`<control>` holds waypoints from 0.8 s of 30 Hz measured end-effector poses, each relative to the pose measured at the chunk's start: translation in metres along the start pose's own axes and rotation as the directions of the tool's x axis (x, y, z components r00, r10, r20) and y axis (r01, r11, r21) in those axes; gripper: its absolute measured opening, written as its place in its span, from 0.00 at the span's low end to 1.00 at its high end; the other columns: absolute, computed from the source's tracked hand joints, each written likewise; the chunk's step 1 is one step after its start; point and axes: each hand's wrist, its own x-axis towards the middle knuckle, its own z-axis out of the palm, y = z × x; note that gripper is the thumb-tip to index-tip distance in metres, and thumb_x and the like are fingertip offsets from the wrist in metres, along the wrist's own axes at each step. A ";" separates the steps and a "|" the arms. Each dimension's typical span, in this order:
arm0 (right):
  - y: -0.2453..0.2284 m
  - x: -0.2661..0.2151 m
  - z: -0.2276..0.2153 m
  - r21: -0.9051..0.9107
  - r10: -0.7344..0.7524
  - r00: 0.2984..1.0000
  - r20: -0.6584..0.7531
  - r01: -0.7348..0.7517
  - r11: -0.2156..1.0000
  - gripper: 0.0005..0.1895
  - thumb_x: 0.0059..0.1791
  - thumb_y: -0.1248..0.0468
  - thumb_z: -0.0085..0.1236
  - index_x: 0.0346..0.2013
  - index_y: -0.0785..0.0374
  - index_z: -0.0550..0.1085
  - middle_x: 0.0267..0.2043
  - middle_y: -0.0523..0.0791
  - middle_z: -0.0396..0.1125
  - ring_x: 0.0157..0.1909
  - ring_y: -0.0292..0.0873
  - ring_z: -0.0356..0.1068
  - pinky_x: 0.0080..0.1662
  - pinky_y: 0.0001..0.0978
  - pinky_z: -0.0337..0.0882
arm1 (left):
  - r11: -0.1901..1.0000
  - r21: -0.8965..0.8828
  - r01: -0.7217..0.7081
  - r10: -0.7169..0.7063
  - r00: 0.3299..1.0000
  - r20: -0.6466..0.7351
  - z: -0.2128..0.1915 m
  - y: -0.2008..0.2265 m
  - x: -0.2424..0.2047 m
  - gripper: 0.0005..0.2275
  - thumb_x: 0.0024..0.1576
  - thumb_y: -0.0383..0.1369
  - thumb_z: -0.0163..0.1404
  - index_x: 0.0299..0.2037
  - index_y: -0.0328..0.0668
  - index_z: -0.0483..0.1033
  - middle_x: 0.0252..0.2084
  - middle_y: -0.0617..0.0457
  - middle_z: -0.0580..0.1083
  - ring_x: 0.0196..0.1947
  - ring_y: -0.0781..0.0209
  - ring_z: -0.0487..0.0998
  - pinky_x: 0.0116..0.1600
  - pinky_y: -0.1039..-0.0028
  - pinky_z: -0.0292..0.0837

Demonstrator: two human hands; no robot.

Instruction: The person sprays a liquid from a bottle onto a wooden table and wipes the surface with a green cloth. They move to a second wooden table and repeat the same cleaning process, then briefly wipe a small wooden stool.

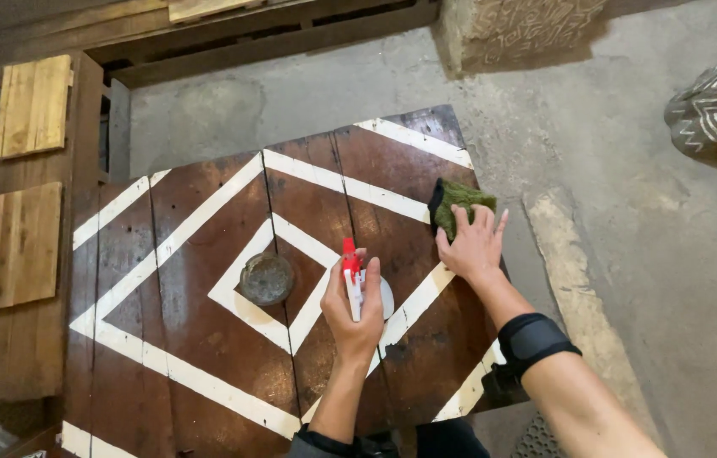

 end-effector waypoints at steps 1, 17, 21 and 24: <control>0.002 0.009 0.010 -0.002 -0.006 1.000 -0.005 0.006 1.000 0.37 0.54 0.42 0.46 0.76 0.48 0.57 0.77 0.52 0.47 0.83 0.54 0.37 0.80 0.66 0.27 | 1.000 -0.003 -0.004 0.004 1.000 -0.006 -0.007 0.001 0.000 0.12 0.61 0.32 0.56 0.50 0.32 0.78 0.37 0.50 0.80 0.34 0.68 0.78 0.41 0.77 0.74; -0.128 -0.029 0.068 -0.061 -0.309 0.940 -0.147 0.303 0.951 0.37 0.53 0.41 0.38 0.76 0.40 0.49 0.80 0.54 0.32 0.79 0.64 0.26 0.70 0.67 0.24 | 0.995 0.027 -0.095 0.097 0.992 -0.084 -0.114 -0.019 -0.010 0.11 0.62 0.29 0.55 0.51 0.29 0.76 0.43 0.47 0.80 0.42 0.66 0.79 0.49 0.74 0.75; -0.153 -0.059 0.082 -0.061 -0.454 0.865 -0.216 0.452 0.890 0.35 0.53 0.42 0.40 0.75 0.39 0.53 0.80 0.53 0.36 0.79 0.62 0.31 0.71 0.67 0.25 | 0.999 0.029 -0.036 0.038 0.995 -0.096 -0.128 -0.019 -0.018 0.11 0.60 0.29 0.55 0.50 0.30 0.77 0.40 0.49 0.81 0.38 0.67 0.80 0.45 0.75 0.76; -0.161 -0.086 0.079 -0.058 -0.534 0.822 -0.197 0.534 0.844 0.35 0.52 0.42 0.42 0.74 0.40 0.55 0.79 0.52 0.38 0.79 0.61 0.33 0.70 0.66 0.26 | 0.998 0.034 -0.044 0.047 0.995 -0.083 -0.133 -0.013 -0.025 0.10 0.61 0.29 0.55 0.50 0.30 0.77 0.38 0.49 0.81 0.37 0.68 0.79 0.44 0.75 0.75</control>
